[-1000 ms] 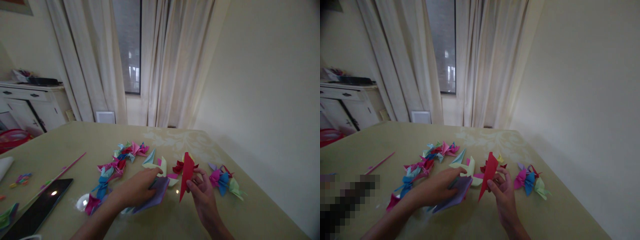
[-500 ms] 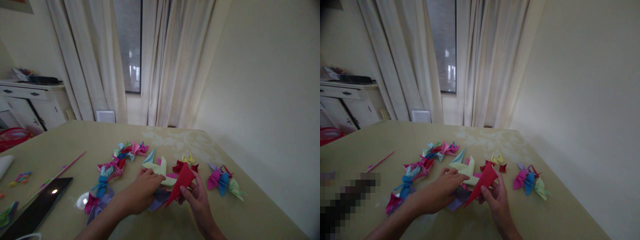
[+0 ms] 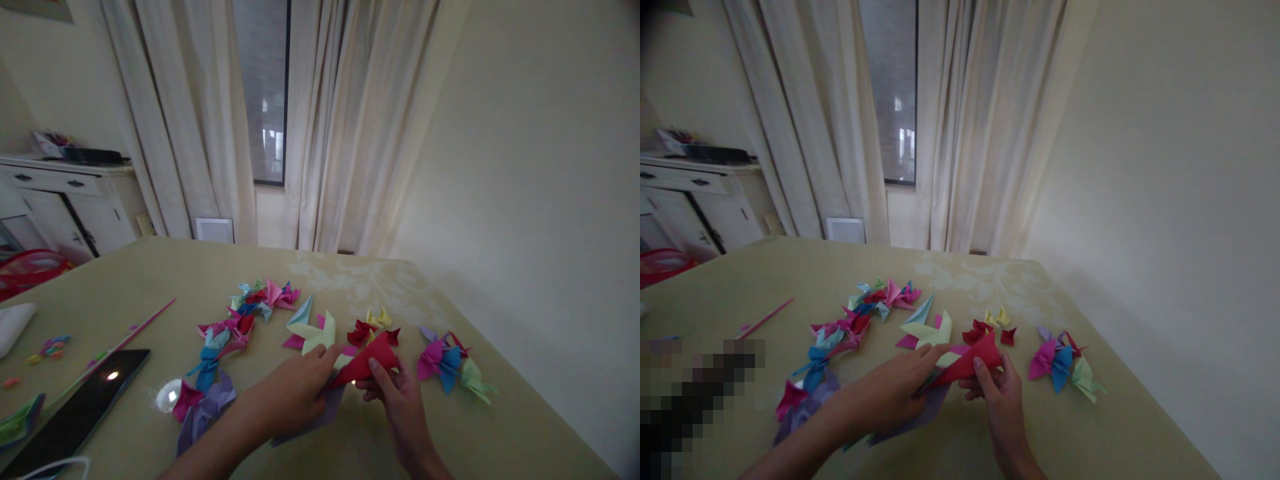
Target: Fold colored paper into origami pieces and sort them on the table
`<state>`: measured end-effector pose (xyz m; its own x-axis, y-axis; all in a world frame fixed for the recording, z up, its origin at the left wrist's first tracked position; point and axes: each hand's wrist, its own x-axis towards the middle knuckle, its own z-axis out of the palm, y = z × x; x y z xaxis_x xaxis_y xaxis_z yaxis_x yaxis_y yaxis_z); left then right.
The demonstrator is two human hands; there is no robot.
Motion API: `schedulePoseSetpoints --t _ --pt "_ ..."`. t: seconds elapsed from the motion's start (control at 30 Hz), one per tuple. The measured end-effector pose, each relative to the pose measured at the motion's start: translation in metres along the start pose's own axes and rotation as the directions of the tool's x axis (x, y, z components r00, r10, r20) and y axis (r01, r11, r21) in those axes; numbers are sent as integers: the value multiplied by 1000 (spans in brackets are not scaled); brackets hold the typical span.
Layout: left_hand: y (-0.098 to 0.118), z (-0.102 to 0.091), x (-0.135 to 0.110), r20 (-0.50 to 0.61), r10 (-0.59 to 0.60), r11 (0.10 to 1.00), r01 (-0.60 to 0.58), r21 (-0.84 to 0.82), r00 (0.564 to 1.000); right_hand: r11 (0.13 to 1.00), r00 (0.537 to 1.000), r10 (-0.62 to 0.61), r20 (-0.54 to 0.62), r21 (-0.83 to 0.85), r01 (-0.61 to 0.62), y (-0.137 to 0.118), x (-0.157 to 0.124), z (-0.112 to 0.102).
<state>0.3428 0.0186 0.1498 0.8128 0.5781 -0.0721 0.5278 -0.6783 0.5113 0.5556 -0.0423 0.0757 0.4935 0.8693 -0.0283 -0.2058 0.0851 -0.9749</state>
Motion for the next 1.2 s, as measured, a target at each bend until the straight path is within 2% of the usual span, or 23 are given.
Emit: schedulePoseSetpoints --t 0.1,0.27,0.43,0.6,0.73,0.9,1.07,1.2 --pt "3 1 1 -8 2 1000 -2 -26 1000 1000 1000 21 7 23 -21 4 1 -1" --pt "4 10 5 20 19 999 -19 -35 1000 1000 995 16 94 0 -16 6 -5 2" --pt "6 17 7 36 2 1000 -2 -6 999 991 988 -96 124 -77 106 7 -10 4" --pt "7 18 7 19 4 1000 -5 30 1000 965 972 -229 51 -117 233 9 -5 -3" --pt "6 20 7 18 6 999 -7 46 1000 955 962 -273 -14 -123 269 13 -3 -7" --pt "12 18 8 28 -16 998 14 68 999 936 940 -330 -82 -154 315 13 -13 -5" --pt "16 19 7 16 -7 998 6 70 1000 884 912 -407 42 -233 405 10 -24 -5" --pt "15 23 8 -8 -6 997 7 76 1000 886 912 -397 102 -218 410 12 -23 -9"
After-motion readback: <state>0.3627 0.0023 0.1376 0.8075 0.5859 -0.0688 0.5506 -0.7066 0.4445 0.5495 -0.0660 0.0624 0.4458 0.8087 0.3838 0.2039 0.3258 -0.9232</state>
